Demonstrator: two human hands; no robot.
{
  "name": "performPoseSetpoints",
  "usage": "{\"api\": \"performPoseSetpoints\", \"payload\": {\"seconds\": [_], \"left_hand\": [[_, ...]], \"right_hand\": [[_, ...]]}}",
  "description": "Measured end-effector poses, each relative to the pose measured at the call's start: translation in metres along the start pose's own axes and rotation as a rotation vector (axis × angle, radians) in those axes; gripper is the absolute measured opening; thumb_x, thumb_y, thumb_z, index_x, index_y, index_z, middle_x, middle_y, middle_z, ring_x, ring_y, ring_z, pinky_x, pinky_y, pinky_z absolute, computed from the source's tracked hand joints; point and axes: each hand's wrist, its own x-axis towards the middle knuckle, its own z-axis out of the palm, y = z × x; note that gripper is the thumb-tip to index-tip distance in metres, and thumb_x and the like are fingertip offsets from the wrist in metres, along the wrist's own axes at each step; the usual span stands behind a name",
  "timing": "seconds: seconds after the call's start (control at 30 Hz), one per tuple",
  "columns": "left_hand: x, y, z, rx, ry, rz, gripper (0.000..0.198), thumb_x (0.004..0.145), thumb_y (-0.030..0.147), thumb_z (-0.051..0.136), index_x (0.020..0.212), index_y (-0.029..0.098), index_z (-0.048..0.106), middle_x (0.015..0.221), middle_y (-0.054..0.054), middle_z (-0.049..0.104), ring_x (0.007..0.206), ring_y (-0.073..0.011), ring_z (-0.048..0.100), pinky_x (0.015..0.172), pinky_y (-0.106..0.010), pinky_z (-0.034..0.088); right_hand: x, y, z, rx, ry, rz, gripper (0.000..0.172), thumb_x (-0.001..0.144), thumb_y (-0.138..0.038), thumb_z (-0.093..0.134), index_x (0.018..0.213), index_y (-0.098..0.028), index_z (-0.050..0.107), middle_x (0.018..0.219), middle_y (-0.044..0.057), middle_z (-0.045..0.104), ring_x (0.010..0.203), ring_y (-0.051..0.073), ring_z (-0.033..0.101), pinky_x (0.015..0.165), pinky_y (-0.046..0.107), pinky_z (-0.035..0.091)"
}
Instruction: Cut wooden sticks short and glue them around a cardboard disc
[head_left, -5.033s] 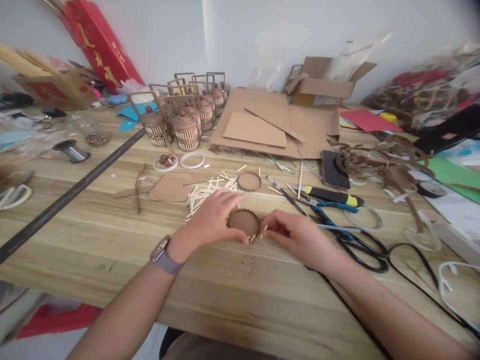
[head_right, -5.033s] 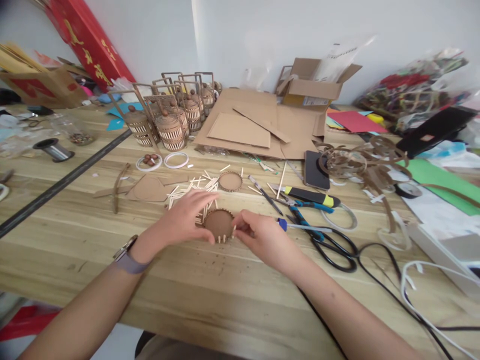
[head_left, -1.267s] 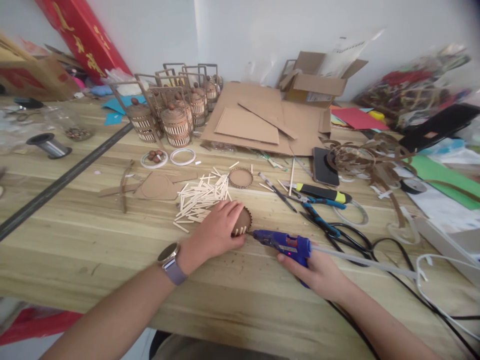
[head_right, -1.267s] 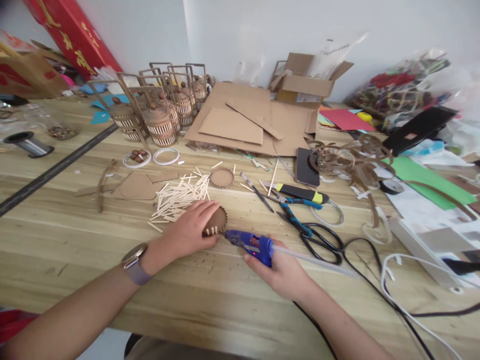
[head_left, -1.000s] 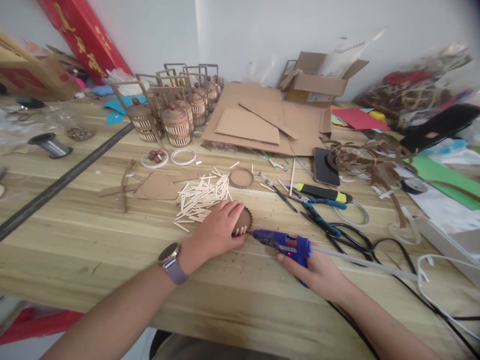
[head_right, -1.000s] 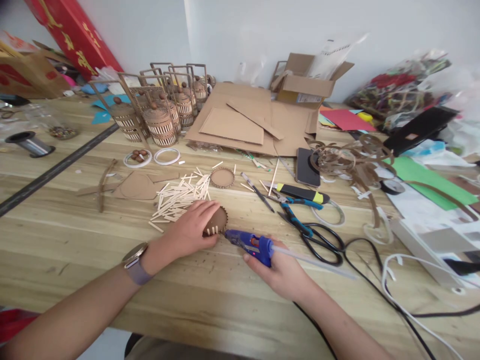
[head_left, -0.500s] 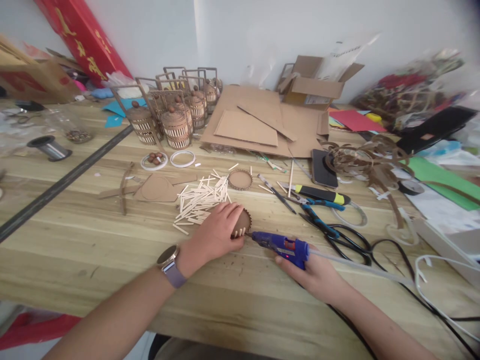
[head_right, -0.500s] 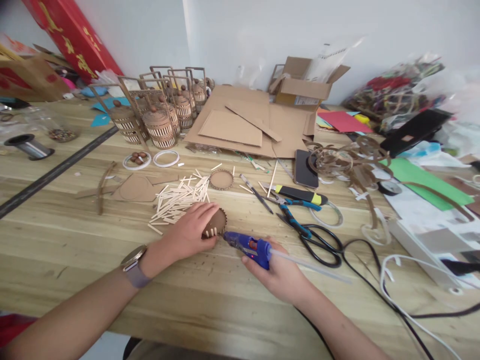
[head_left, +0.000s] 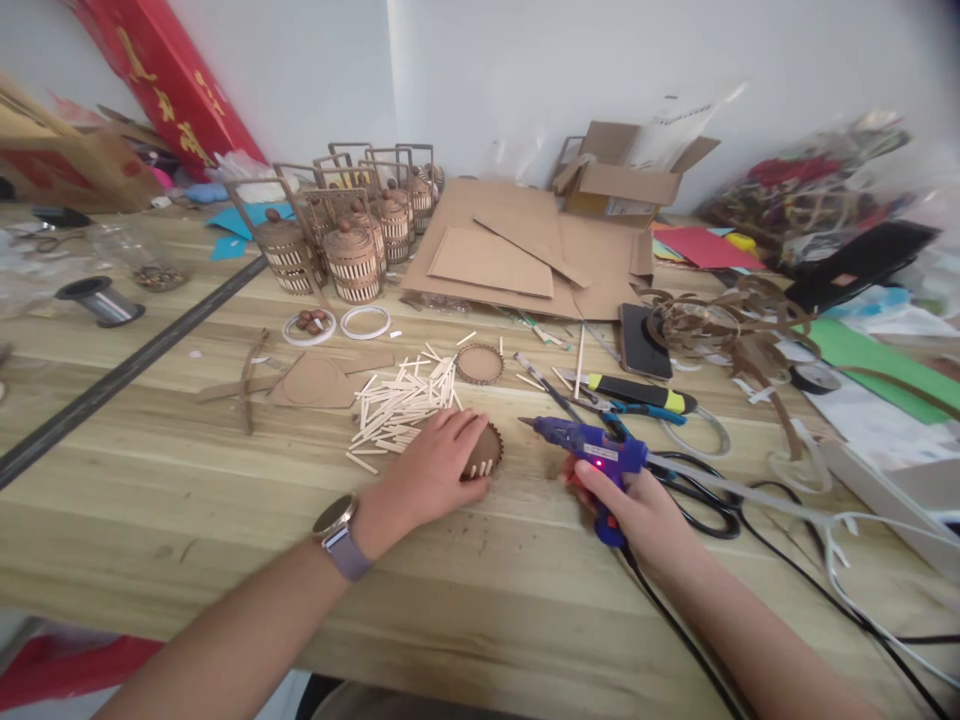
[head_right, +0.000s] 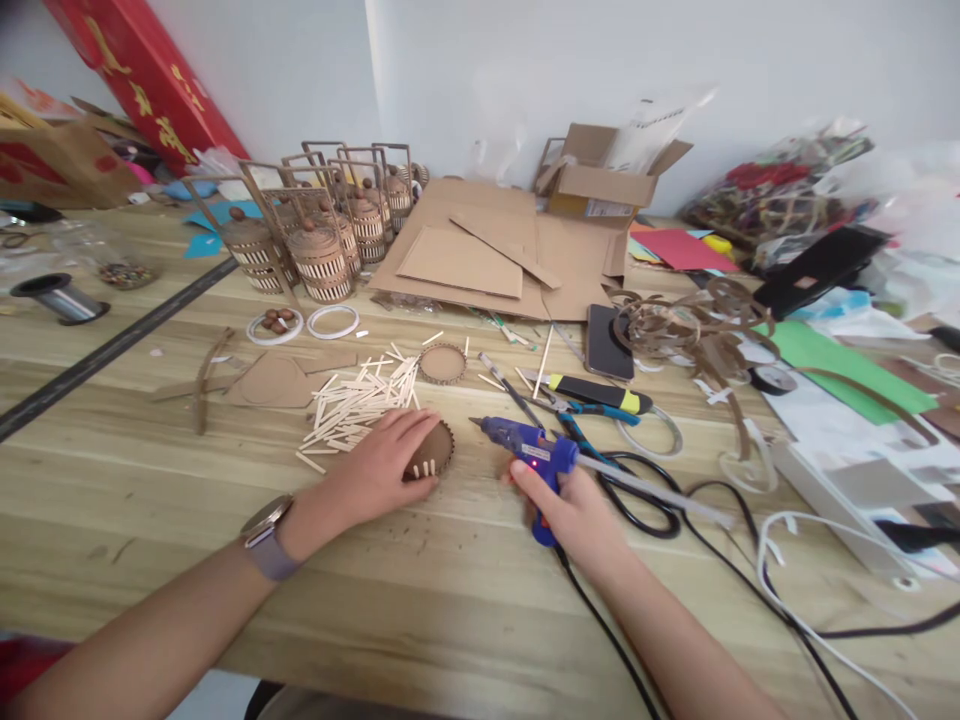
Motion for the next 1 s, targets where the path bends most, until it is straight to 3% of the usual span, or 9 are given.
{"api": "performPoseSetpoints", "payload": {"seconds": [0.1, 0.2, 0.3, 0.37, 0.43, 0.53, 0.7, 0.87, 1.0], "left_hand": [[-0.001, -0.003, -0.003, 0.01, -0.035, 0.013, 0.075, 0.079, 0.046, 0.07, 0.14, 0.015, 0.039, 0.145, -0.017, 0.046, 0.135, -0.0324, 0.039, 0.112, -0.048, 0.033], [-0.001, -0.007, -0.011, 0.007, -0.029, 0.05, 0.094, 0.067, 0.066, 0.071, 0.139, 0.013, 0.042, 0.148, -0.02, 0.041, 0.137, -0.0375, 0.034, 0.112, -0.052, 0.032], [0.001, -0.012, -0.024, -0.036, 0.107, 0.023, 0.07, 0.079, 0.063, 0.062, 0.13, 0.017, 0.051, 0.132, -0.015, 0.058, 0.124, -0.0325, 0.05, 0.103, -0.048, 0.042], [0.002, -0.018, -0.031, 0.01, 0.213, -0.087, 0.035, 0.093, 0.043, 0.052, 0.117, 0.019, 0.059, 0.112, -0.01, 0.068, 0.106, -0.0269, 0.059, 0.091, -0.043, 0.048], [0.001, -0.026, -0.035, 0.138, 0.257, -0.211, 0.021, 0.096, 0.025, 0.046, 0.103, 0.017, 0.064, 0.098, -0.009, 0.068, 0.095, -0.0254, 0.059, 0.085, -0.04, 0.048], [0.0, -0.038, -0.034, 0.308, 0.184, -0.285, 0.019, 0.092, 0.018, 0.048, 0.09, 0.015, 0.066, 0.093, -0.01, 0.066, 0.091, -0.0262, 0.057, 0.084, -0.04, 0.046], [0.0, -0.045, -0.029, 0.358, 0.085, -0.316, 0.021, 0.091, 0.017, 0.048, 0.082, 0.017, 0.067, 0.088, -0.009, 0.064, 0.085, -0.0244, 0.057, 0.079, -0.037, 0.045], [0.001, -0.042, -0.031, 0.336, 0.123, -0.303, 0.023, 0.093, 0.019, 0.047, 0.082, 0.016, 0.067, 0.086, -0.009, 0.066, 0.084, -0.0234, 0.058, 0.079, -0.036, 0.045], [0.001, -0.039, -0.031, 0.258, 0.238, -0.252, 0.023, 0.093, 0.021, 0.049, 0.082, 0.018, 0.069, 0.084, -0.006, 0.067, 0.081, -0.0216, 0.059, 0.076, -0.034, 0.046]], "right_hand": [[0.004, -0.008, -0.005, 0.357, -0.121, 0.187, 0.039, 0.076, -0.054, 0.069, 0.086, -0.016, 0.07, 0.076, 0.005, 0.071, 0.055, 0.013, 0.058, 0.049, 0.024, 0.048], [0.007, -0.014, -0.011, 0.565, -0.181, 0.316, 0.034, 0.07, -0.041, 0.079, 0.093, -0.018, 0.072, 0.094, 0.007, 0.074, 0.072, 0.013, 0.067, 0.065, 0.022, 0.056], [0.009, -0.013, -0.018, 0.574, -0.253, 0.375, 0.034, 0.067, -0.032, 0.083, 0.096, -0.018, 0.073, 0.097, 0.007, 0.074, 0.078, 0.013, 0.069, 0.073, 0.022, 0.057], [0.011, -0.011, -0.021, 0.488, -0.262, 0.371, 0.033, 0.067, -0.034, 0.083, 0.094, -0.017, 0.073, 0.09, 0.007, 0.074, 0.074, 0.013, 0.069, 0.07, 0.022, 0.057], [0.013, -0.009, -0.023, 0.359, -0.248, 0.37, 0.036, 0.065, -0.042, 0.083, 0.085, -0.014, 0.073, 0.08, 0.007, 0.073, 0.068, 0.014, 0.068, 0.065, 0.023, 0.057], [0.014, -0.01, -0.023, 0.192, -0.242, 0.347, 0.047, 0.061, -0.057, 0.08, 0.069, -0.012, 0.069, 0.067, 0.008, 0.07, 0.06, 0.015, 0.065, 0.059, 0.026, 0.055], [0.015, -0.011, -0.027, -0.092, -0.183, 0.283, 0.056, 0.063, -0.071, 0.068, 0.063, -0.015, 0.061, 0.057, 0.004, 0.065, 0.048, 0.012, 0.058, 0.048, 0.024, 0.048], [0.016, -0.01, -0.035, -0.469, -0.133, 0.225, 0.055, 0.071, -0.072, 0.056, 0.06, -0.018, 0.06, 0.052, 0.005, 0.065, 0.046, 0.015, 0.058, 0.047, 0.025, 0.046], [0.015, -0.017, -0.038, -0.669, -0.129, 0.15, 0.054, 0.077, -0.069, 0.047, 0.058, -0.02, 0.059, 0.052, 0.005, 0.065, 0.048, 0.017, 0.059, 0.049, 0.027, 0.043]]}}
